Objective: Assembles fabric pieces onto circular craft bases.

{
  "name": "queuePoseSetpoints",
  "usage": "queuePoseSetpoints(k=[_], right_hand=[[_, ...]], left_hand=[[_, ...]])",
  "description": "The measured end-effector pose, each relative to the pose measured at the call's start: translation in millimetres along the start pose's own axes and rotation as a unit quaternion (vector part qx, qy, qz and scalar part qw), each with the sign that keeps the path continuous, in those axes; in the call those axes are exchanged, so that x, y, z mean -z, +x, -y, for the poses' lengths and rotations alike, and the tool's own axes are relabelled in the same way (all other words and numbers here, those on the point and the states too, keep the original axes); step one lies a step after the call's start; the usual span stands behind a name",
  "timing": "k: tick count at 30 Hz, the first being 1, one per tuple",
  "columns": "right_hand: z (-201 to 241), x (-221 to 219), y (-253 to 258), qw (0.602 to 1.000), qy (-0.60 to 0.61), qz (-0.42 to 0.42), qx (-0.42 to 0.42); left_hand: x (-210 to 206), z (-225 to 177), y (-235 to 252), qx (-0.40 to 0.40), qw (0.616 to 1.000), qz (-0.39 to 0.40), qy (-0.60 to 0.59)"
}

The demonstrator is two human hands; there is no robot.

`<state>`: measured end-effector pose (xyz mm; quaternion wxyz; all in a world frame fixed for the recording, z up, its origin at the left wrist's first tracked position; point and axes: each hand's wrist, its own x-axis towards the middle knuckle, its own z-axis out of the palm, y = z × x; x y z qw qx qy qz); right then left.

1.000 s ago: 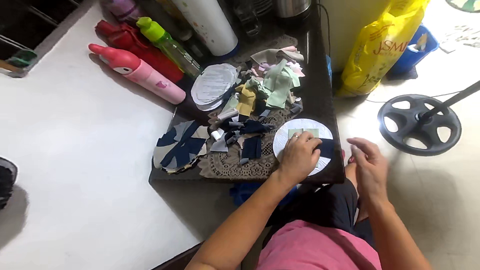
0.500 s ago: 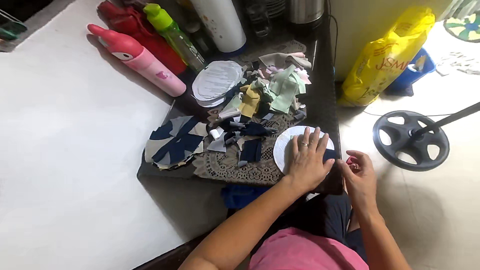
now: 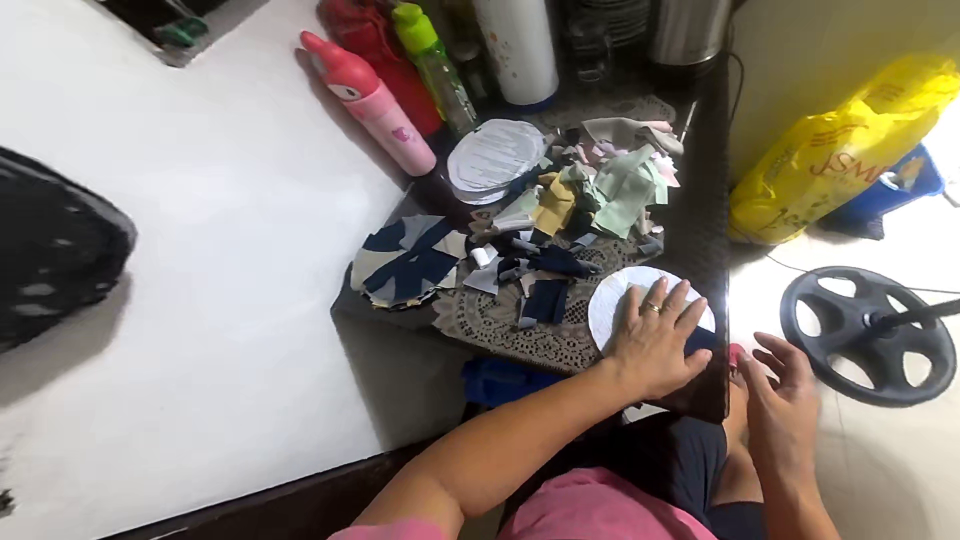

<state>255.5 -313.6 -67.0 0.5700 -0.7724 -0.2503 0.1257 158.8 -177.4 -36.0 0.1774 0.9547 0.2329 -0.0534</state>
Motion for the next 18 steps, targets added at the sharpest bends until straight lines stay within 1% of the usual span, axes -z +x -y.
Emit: queuePoseSetpoints(k=[2, 3, 5, 6, 7, 10, 12, 13, 16, 18], right_hand=[[5.0, -2.1, -2.5, 0.999, -0.015, -0.006, 0.033], [7.8, -2.8, -3.4, 0.998, -0.028, -0.007, 0.056], [10.7, -3.6, -5.2, 0.993, -0.054, -0.007, 0.106], [10.7, -3.8, -6.9, 0.99, -0.062, -0.009, 0.126], [10.1, -3.8, -9.1, 0.988, -0.066, -0.009, 0.142], [9.5, -3.4, -15.5, 0.982, -0.085, -0.001, 0.169], [10.0, -5.9, -19.0, 0.979, -0.093, 0.002, 0.179], [10.6, -7.3, -20.9, 0.979, -0.095, 0.005, 0.182], [12.5, -9.8, -26.5, 0.979, -0.089, 0.002, 0.184], [13.4, -9.2, -29.3, 0.978, -0.086, 0.0, 0.188]], left_hand=[[1.8, -0.1, -1.7, -0.003, 1.0, -0.008, -0.021], [1.8, 0.7, -4.2, -0.004, 0.998, -0.035, -0.048], [2.5, 7.7, -13.6, 0.002, 0.983, -0.15, -0.101], [8.6, 14.5, -21.0, 0.02, 0.974, -0.195, -0.11], [18.1, 24.1, -30.3, 0.051, 0.969, -0.214, -0.115], [42.7, 62.3, -55.9, 0.162, 0.956, -0.222, -0.103], [50.2, 82.8, -66.3, 0.223, 0.949, -0.206, -0.084], [53.3, 88.7, -69.2, 0.251, 0.947, -0.183, -0.08], [53.9, 94.5, -69.6, 0.288, 0.945, -0.136, -0.074], [52.2, 95.5, -68.0, 0.29, 0.945, -0.133, -0.076]])
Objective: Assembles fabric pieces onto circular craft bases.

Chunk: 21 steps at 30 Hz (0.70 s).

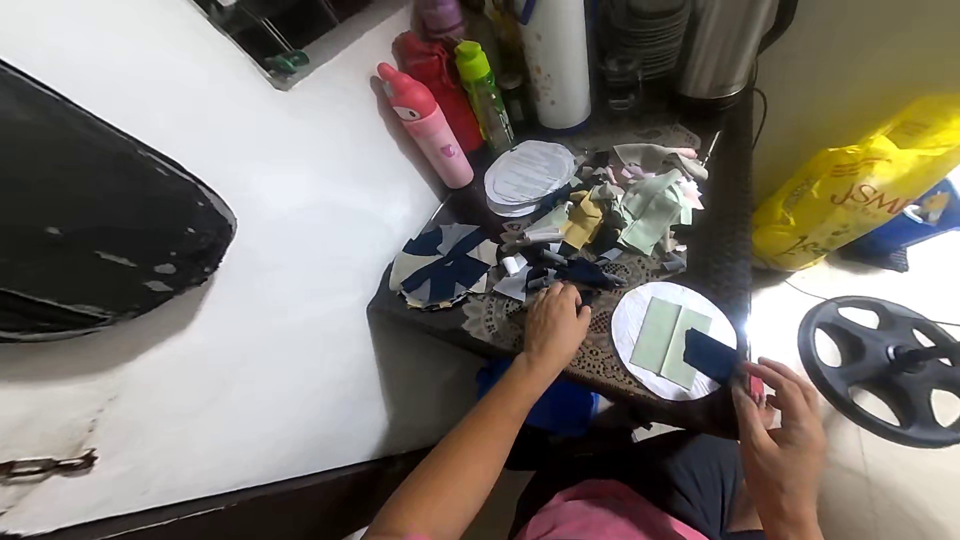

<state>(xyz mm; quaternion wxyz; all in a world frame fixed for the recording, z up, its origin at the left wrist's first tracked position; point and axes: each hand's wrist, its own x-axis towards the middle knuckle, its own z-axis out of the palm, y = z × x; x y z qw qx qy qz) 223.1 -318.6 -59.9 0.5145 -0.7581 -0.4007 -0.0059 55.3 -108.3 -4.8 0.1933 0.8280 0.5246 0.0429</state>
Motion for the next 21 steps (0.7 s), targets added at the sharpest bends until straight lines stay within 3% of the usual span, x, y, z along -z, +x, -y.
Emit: queuePoseSetpoints(k=[8, 15, 17, 21], right_hand=[[10.6, -7.2, -1.9, 1.0, 0.016, 0.01, 0.012], [28.6, -24.8, 1.1, 0.997, 0.015, 0.043, 0.059], [35.7, -29.0, 2.2, 0.996, 0.002, 0.056, 0.069], [50.3, -38.1, 4.1, 0.991, -0.007, 0.106, 0.081]], left_hand=[[16.8, 31.5, 8.2, -0.002, 0.984, -0.053, -0.172], [25.4, 58.8, 20.5, 0.047, 0.906, -0.109, -0.407], [25.2, 61.1, 23.6, 0.052, 0.906, -0.112, -0.405], [19.3, 55.0, 20.5, -0.033, 0.965, -0.036, -0.259]])
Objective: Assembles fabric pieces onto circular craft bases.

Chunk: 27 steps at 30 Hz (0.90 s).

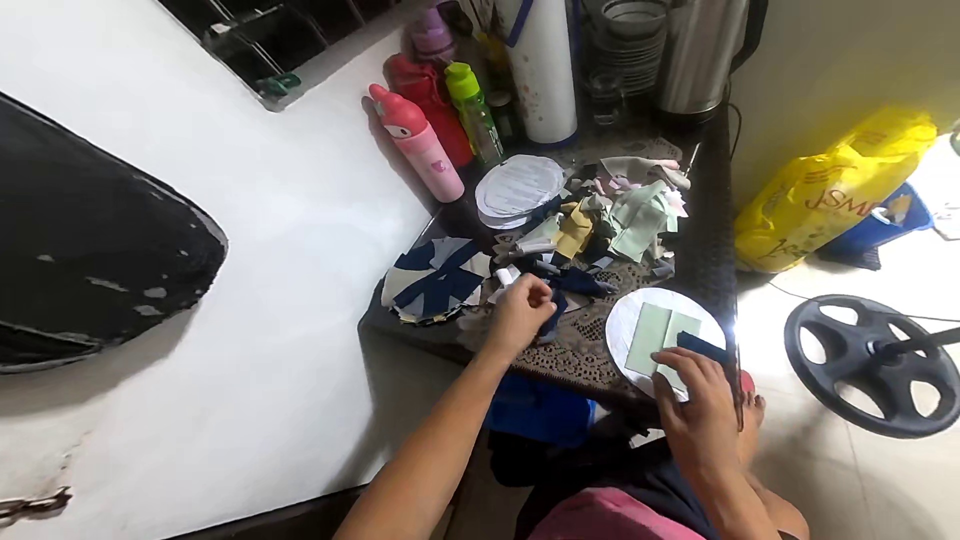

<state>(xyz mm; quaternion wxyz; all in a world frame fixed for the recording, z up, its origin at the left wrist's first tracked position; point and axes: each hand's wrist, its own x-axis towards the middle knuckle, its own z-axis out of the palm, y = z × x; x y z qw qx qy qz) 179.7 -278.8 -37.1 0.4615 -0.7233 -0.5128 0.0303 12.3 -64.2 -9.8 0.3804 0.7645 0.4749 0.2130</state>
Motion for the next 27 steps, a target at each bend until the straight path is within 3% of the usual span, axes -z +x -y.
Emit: queuePoseSetpoints(k=[4, 9, 15, 19, 21, 23, 25, 27], right_hand=[[9.8, -12.1, -0.7, 1.0, -0.004, 0.029, 0.009], [17.1, -18.2, -5.1, 0.998, -0.013, 0.064, 0.01], [25.7, -23.0, 1.0, 0.996, 0.011, 0.087, 0.017], [33.8, -22.0, 18.0, 0.984, 0.136, 0.109, -0.035], [36.3, -17.9, 29.0, 0.939, 0.292, 0.148, -0.109], [37.0, -13.5, 36.9, 0.86, 0.447, 0.179, -0.169], [34.8, -10.0, 37.1, 0.802, 0.531, 0.194, -0.192], [33.2, -6.4, 31.9, 0.781, 0.558, 0.181, -0.216]], left_hand=[[-7.9, -12.5, -2.3, -0.002, 0.993, 0.096, 0.074], [-4.1, -13.4, 2.8, 0.021, 0.993, 0.105, 0.057], [10.6, -0.9, 1.3, 0.003, 0.992, 0.026, -0.121], [20.2, -15.1, -16.4, 0.009, 0.953, 0.068, -0.294], [19.3, -24.9, -29.2, 0.0, 0.925, 0.107, -0.364], [12.5, -31.7, -41.3, -0.015, 0.899, 0.15, -0.412], [1.0, -35.7, -51.0, -0.031, 0.874, 0.183, -0.448], [-11.9, -38.9, -59.2, -0.03, 0.859, 0.2, -0.471]])
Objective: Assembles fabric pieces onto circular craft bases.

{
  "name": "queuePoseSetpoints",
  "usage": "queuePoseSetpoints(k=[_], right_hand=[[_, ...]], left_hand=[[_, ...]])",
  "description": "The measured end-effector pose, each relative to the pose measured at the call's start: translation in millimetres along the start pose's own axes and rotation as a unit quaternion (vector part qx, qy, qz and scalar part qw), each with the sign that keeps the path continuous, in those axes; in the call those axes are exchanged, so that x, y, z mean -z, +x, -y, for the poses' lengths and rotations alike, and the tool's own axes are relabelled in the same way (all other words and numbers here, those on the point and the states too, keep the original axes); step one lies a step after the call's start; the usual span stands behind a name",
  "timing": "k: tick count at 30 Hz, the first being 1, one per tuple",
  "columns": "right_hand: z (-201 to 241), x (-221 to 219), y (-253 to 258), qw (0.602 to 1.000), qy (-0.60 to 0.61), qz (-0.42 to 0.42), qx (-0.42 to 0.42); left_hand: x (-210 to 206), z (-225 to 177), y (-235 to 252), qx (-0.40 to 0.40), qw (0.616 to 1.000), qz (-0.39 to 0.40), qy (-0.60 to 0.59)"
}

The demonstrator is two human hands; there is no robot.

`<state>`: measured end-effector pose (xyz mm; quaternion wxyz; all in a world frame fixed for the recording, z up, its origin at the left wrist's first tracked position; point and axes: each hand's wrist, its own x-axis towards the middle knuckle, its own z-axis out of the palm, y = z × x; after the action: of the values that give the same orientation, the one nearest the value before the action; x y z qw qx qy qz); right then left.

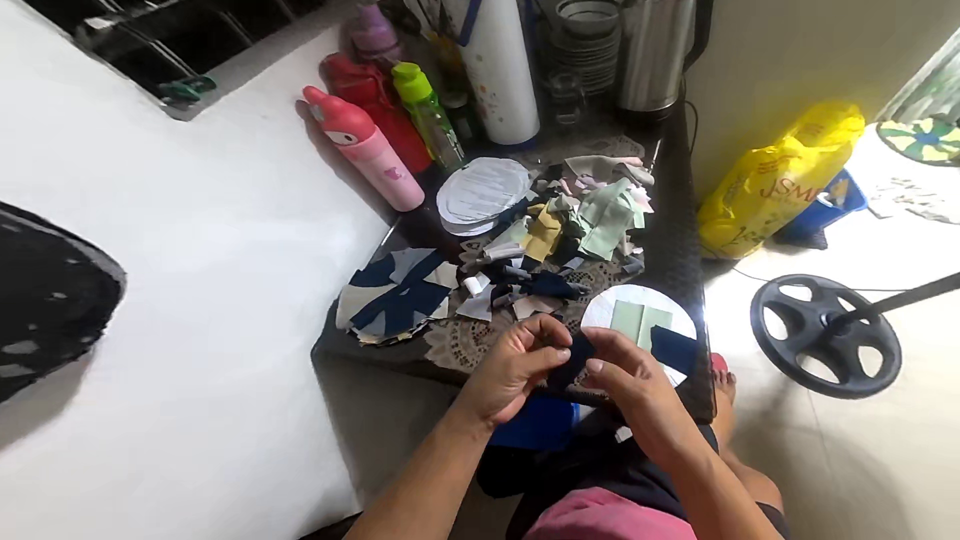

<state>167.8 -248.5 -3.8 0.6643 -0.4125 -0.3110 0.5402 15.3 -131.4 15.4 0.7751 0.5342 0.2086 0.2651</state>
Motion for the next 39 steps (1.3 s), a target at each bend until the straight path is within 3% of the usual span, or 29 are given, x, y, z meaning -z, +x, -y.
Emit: queuePoseSetpoints(k=[4, 9, 13, 19, 23, 34, 39], right_hand=[[-1.2, 10.2, -14.3, 0.998, -0.016, -0.066, 0.001], [4.5, 28.7, -31.6, 0.985, -0.145, -0.095, 0.005], [11.9, 40.8, -39.8, 0.968, -0.223, -0.117, -0.001], [26.9, 68.4, -34.2, 0.944, -0.289, -0.158, -0.031], [33.2, 80.7, -21.2, 0.918, -0.345, -0.189, -0.05], [53.7, 99.1, 23.9, 0.81, -0.551, -0.172, -0.105], [57.6, 101.3, 41.0, 0.762, -0.606, -0.192, -0.123]], left_hand=[[-17.3, 20.5, -3.5, 0.025, 0.999, -0.002, -0.037], [-31.5, 30.6, 1.5, 0.188, 0.978, 0.048, -0.075], [-44.7, 31.8, 14.6, 0.232, 0.97, 0.063, -0.026], [-57.1, 37.4, 47.1, 0.142, 0.98, 0.057, 0.126], [-60.3, 40.7, 70.2, 0.088, 0.966, 0.044, 0.238], [-64.9, 40.0, 120.9, 0.08, 0.888, 0.026, 0.452], [-68.6, 43.8, 134.6, 0.013, 0.838, 0.019, 0.545]])
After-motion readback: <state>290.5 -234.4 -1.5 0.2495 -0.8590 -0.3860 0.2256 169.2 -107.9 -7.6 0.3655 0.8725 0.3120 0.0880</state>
